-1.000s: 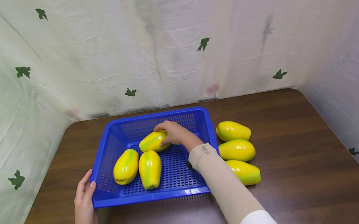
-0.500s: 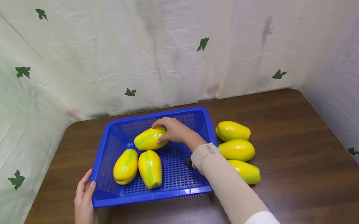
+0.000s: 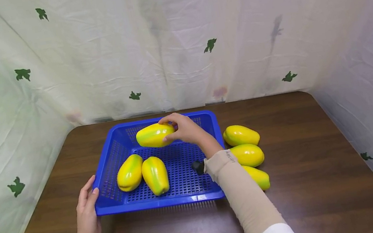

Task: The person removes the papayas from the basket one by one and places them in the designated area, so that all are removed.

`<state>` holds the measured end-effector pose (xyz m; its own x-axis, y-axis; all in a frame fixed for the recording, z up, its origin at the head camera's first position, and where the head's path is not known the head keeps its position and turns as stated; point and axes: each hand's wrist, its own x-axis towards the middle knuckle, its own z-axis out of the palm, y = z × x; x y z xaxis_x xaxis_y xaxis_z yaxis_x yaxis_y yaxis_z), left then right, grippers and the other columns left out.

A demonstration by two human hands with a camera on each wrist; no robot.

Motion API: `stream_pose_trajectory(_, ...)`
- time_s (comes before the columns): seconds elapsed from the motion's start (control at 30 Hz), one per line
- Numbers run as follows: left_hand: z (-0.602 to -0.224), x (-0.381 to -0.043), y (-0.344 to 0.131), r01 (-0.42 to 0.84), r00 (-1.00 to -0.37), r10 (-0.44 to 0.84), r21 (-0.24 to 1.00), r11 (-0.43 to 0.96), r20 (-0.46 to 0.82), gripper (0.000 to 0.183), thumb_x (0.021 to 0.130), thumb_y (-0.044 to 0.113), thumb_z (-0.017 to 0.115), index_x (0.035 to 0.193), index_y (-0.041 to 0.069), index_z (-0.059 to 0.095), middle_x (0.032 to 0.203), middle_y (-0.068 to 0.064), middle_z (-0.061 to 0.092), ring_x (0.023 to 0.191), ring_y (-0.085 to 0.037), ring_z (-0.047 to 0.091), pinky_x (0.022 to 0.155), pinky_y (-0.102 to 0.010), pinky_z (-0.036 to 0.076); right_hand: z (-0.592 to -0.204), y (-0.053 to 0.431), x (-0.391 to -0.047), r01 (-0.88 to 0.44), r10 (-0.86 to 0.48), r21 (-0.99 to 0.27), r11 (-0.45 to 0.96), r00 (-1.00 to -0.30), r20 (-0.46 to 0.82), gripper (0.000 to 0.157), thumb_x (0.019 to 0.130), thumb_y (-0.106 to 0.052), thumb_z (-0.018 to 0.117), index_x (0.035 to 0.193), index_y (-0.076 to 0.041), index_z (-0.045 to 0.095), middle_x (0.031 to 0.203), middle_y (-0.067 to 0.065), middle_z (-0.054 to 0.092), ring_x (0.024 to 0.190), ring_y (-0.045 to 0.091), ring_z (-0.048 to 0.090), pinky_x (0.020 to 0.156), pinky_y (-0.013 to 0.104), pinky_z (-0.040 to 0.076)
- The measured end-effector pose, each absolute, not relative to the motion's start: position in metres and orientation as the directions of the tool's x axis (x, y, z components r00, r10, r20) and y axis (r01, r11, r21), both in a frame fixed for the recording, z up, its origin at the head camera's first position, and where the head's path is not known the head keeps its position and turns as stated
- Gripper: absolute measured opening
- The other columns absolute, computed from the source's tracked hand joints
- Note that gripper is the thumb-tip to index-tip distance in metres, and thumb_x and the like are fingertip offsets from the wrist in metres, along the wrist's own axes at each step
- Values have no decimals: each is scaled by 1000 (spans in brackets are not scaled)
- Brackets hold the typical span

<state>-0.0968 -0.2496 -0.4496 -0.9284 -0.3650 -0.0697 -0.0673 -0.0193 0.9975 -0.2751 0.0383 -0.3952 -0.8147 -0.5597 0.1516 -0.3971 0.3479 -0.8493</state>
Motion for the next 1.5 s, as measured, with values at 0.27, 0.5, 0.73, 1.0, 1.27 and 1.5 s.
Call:
stream_pose_trajectory(0.27, -449, -98, -250, -64, -931, -358, 998, -18, -66, 42, 97, 27, 40, 137, 16, 36, 128, -8, 41, 102, -14, 49, 77, -17, 45, -388, 64, -275, -456, -527, -843, 285, -809, 260, 49, 74, -19, 74, 120, -11, 57, 119, 2, 50, 103, 20, 47, 87, 33, 40)
stream_pose_trajectory(0.5, -450, -99, -250, -52, -932, -358, 998, -26, -57, 42, 96, 26, 41, 137, 15, 36, 126, -8, 43, 101, -13, 50, 77, -17, 45, -373, 86, -267, -504, -508, -830, 238, -794, 336, 49, 76, -16, 73, 121, -7, 55, 120, 4, 51, 103, 20, 48, 87, 36, 41)
stream_pose_trajectory(0.73, -450, -99, -249, -58, -928, -368, 998, -31, -65, 42, 96, 25, 40, 137, 15, 37, 124, -6, 43, 100, -14, 51, 76, -18, 45, -348, 103, -246, -502, -489, -823, 264, -806, 334, 48, 78, -5, 69, 122, 2, 52, 124, 14, 47, 108, 28, 45, 91, 42, 38)
stream_pose_trajectory(1.0, -451, -99, -249, -49, -929, -367, 998, -27, -55, 41, 97, 24, 40, 137, 15, 37, 124, -6, 44, 101, -14, 50, 77, -18, 45, -363, 129, -248, -540, -460, -792, 285, -802, 381, 51, 77, -12, 71, 123, -5, 53, 126, 6, 47, 109, 21, 46, 91, 38, 39)
stream_pose_trajectory(1.27, -452, -99, -249, -44, -930, -364, 999, -28, -51, 42, 96, 25, 41, 137, 15, 37, 123, -5, 45, 100, -14, 51, 76, -18, 45, -371, 162, -238, -541, -392, -750, 379, -829, 400, 49, 76, -12, 72, 122, -9, 55, 125, 5, 47, 109, 21, 45, 89, 44, 39)
stream_pose_trajectory(1.5, -452, -99, -250, -32, -931, -363, 999, -24, -38, 41, 96, 24, 41, 136, 14, 37, 121, -5, 46, 98, -13, 53, 75, -19, 46, -360, 184, -211, -484, -328, -762, 430, -870, 368, 49, 75, 1, 69, 121, 2, 52, 123, 14, 46, 106, 27, 44, 89, 48, 37)
